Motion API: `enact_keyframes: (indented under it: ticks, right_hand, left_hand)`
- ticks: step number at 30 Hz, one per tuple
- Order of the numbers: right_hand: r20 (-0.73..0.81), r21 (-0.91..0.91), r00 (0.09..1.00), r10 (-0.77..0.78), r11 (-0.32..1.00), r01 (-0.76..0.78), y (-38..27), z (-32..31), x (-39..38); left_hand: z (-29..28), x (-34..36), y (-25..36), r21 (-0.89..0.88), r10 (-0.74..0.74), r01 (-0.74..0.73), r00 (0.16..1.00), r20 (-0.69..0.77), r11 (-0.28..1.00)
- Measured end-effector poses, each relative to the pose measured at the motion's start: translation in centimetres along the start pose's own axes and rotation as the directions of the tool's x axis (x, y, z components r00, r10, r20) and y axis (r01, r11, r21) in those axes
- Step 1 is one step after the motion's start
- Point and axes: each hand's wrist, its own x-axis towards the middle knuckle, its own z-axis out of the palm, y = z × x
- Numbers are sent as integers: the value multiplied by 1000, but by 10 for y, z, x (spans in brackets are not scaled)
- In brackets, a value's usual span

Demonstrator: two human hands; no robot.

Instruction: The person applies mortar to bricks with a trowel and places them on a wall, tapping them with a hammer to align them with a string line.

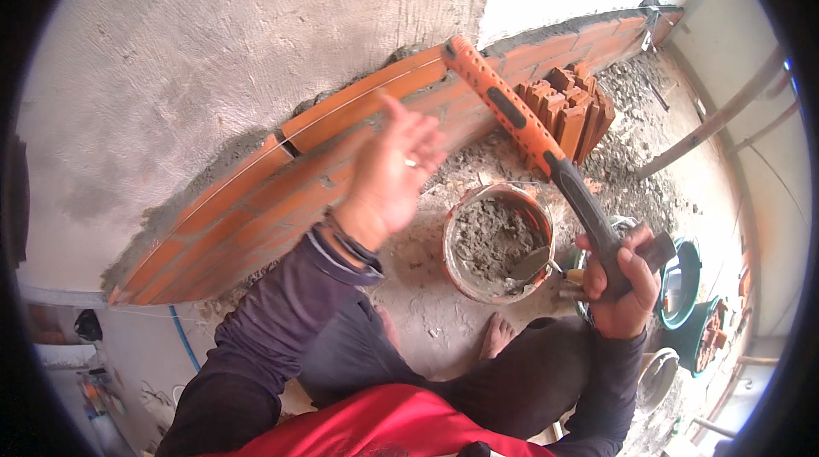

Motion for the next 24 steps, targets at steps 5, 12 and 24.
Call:
enact_keyframes:
  ticks: [5,12,24]
  right_hand:
    - [-94,89,960,264,963,-256,-3,7,0]
    - [394,-849,855,-338,223,479,-22,31,-25]
    - [53,-663,917,-395,673,328,8,44,-23]
  left_hand:
    - [45,-10,-29,-253,-49,160,917,396,954]
    - [55,-21,-27,-255,-221,275,950,220,927]
    - [38,-22,-28,45,158,-155,986,-61,987]
